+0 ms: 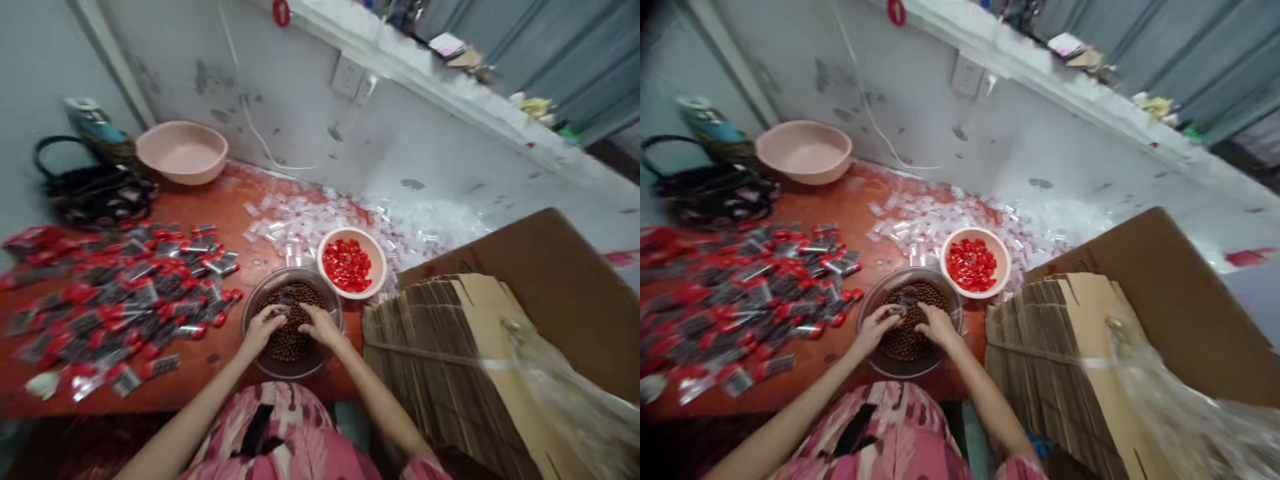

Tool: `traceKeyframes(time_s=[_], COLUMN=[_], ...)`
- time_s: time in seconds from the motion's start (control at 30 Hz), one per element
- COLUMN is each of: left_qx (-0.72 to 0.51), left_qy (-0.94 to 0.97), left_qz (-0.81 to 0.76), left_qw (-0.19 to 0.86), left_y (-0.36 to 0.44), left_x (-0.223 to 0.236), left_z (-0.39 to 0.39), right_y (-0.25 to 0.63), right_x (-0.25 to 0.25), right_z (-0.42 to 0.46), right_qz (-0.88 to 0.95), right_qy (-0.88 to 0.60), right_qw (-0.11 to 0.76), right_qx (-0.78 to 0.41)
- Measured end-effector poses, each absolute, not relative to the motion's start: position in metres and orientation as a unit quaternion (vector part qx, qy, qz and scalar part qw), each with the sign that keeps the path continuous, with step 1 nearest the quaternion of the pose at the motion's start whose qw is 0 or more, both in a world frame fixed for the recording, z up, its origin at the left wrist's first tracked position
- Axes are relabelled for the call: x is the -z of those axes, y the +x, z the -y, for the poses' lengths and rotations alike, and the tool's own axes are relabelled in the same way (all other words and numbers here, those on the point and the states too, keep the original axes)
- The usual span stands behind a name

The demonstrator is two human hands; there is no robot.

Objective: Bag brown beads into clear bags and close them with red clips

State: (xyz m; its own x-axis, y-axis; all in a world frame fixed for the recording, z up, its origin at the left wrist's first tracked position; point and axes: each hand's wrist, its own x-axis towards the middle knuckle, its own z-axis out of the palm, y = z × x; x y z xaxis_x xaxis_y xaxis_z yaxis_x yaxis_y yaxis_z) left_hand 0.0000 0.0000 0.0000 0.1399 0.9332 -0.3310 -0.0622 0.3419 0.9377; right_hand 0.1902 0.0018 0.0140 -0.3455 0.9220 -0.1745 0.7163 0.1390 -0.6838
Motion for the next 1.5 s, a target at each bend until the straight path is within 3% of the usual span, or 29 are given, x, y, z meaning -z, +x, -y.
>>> traceKeyframes(time_s=[0.13,0.27,0.5,0.73,1.0,1.3,1.5], left_qx=[-0.319,-0.297,-0.317,-0.34,-0.369,-0.405,-0.434], left_qy=[0.566,0.597,0.518,0.428,0.341,0.303,0.293], left_qz=[-0.487,-0.504,-0.498,-0.519,-0.498,-0.488,-0.484], left_qw=[0.585,0.549,0.619,0.658,0.707,0.711,0.701], left_y=[-0.009,-0.012,-0.005,-0.004,0.007,-0.002,-0.007], left_x=[-0.006,-0.01,-0.002,0.005,-0.002,-0.016,-0.02], left_z=[0.001,-0.005,-0.015,-0.02,-0.029,-0.019,-0.016], right_y=[0.202,0.242,0.31,0.319,0.322,0.312,0.307], right_x=[-0.008,-0.006,0.007,0.019,0.02,0.017,0.0], right_z=[-0.017,-0.048,-0.119,-0.163,-0.172,-0.166,-0.153], right_qz=[0.669,0.613,0.573,0.669,0.701,0.649,0.603], right_qy=[-0.65,-0.728,-0.808,-0.733,-0.692,-0.746,-0.784], right_qw=[0.216,0.217,0.064,-0.083,-0.151,-0.103,0.047], right_qx=[-0.289,-0.215,-0.123,-0.093,-0.078,-0.104,-0.14])
